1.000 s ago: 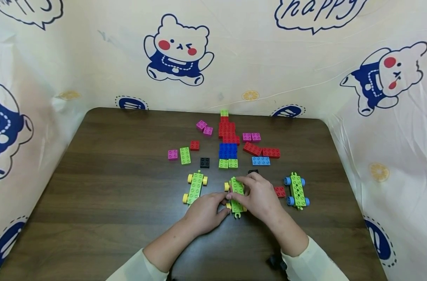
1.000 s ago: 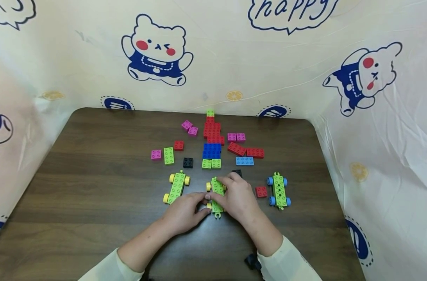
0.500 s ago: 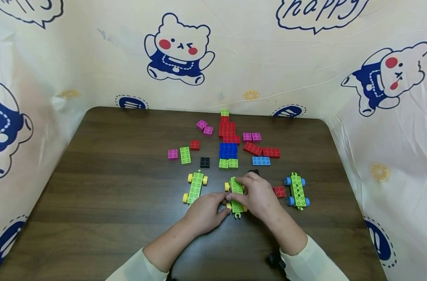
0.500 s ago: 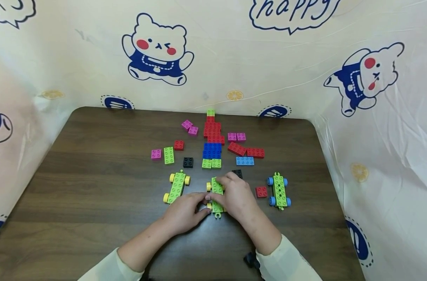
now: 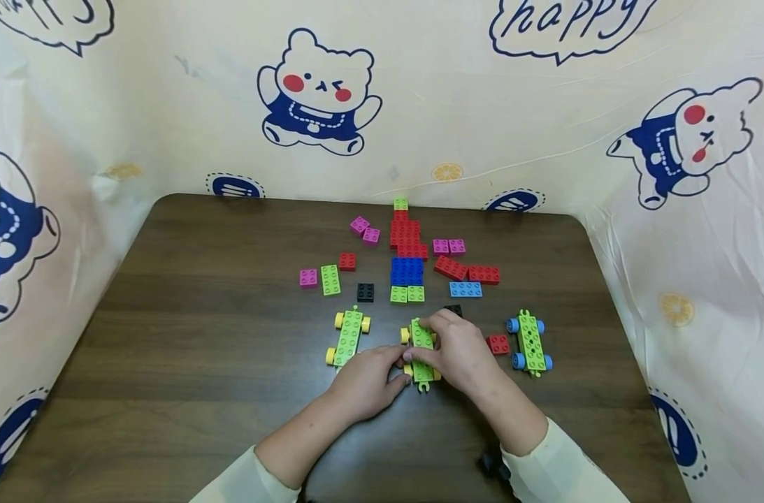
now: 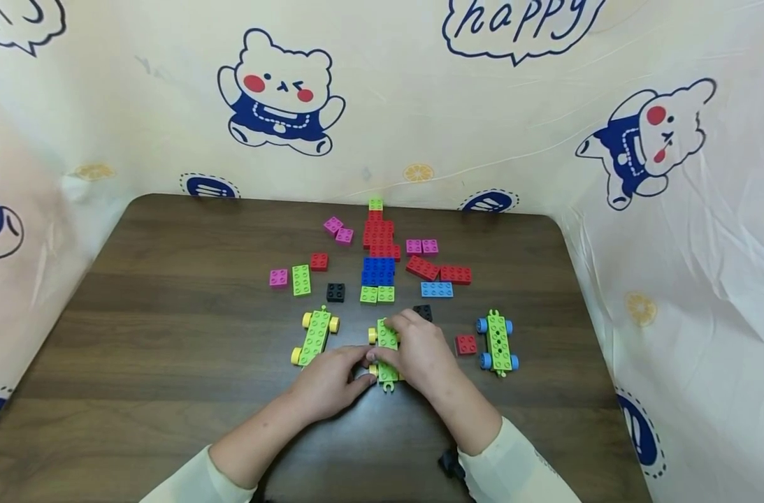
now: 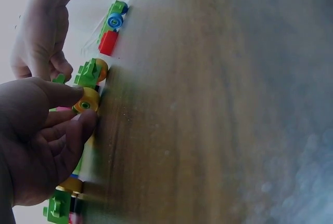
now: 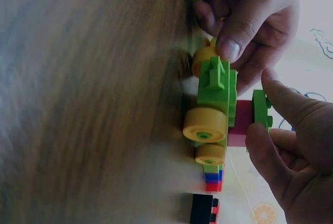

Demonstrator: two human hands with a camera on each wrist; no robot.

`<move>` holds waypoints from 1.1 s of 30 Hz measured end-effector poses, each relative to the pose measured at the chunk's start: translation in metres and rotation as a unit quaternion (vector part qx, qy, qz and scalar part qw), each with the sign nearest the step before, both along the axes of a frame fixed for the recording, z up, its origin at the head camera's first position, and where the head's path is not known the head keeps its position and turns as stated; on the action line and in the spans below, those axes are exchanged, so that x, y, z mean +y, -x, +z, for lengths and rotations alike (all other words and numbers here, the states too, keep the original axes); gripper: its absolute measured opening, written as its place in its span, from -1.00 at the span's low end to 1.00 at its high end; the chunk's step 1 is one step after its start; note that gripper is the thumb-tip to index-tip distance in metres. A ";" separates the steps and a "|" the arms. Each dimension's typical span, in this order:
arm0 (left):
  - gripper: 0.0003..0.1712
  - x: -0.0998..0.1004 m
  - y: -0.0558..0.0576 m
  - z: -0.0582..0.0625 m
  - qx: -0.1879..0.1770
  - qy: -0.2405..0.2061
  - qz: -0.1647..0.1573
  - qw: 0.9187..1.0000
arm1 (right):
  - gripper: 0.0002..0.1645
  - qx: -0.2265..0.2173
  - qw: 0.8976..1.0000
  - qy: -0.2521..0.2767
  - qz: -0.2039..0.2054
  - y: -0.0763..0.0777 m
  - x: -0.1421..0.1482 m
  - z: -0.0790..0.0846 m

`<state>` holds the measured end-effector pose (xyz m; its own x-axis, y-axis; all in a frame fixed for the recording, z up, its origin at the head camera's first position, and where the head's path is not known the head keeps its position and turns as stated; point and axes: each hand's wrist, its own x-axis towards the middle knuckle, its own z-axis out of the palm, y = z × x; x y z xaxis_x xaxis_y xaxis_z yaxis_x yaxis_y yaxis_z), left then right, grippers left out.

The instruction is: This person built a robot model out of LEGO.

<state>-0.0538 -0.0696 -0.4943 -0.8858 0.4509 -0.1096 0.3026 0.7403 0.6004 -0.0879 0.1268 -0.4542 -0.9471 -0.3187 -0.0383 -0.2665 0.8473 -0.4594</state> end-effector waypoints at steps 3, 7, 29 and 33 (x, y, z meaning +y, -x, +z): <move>-0.44 0.000 -0.001 -0.002 0.001 0.000 0.001 1.000 | -0.25 -0.003 1.000 -0.007 0.001 -0.001 0.001 -0.001; -0.44 0.000 -0.001 -0.002 0.003 -0.001 -0.001 1.000 | -0.24 0.004 1.000 -0.006 0.009 -0.002 0.006 0.000; -0.45 0.003 -0.002 -0.006 0.005 -0.014 0.009 1.000 | -0.39 0.021 0.998 0.054 0.027 -0.001 0.043 -0.005; -0.45 0.003 -0.002 -0.006 0.011 -0.013 0.010 1.000 | -0.46 0.025 0.998 0.053 0.034 -0.001 0.050 -0.006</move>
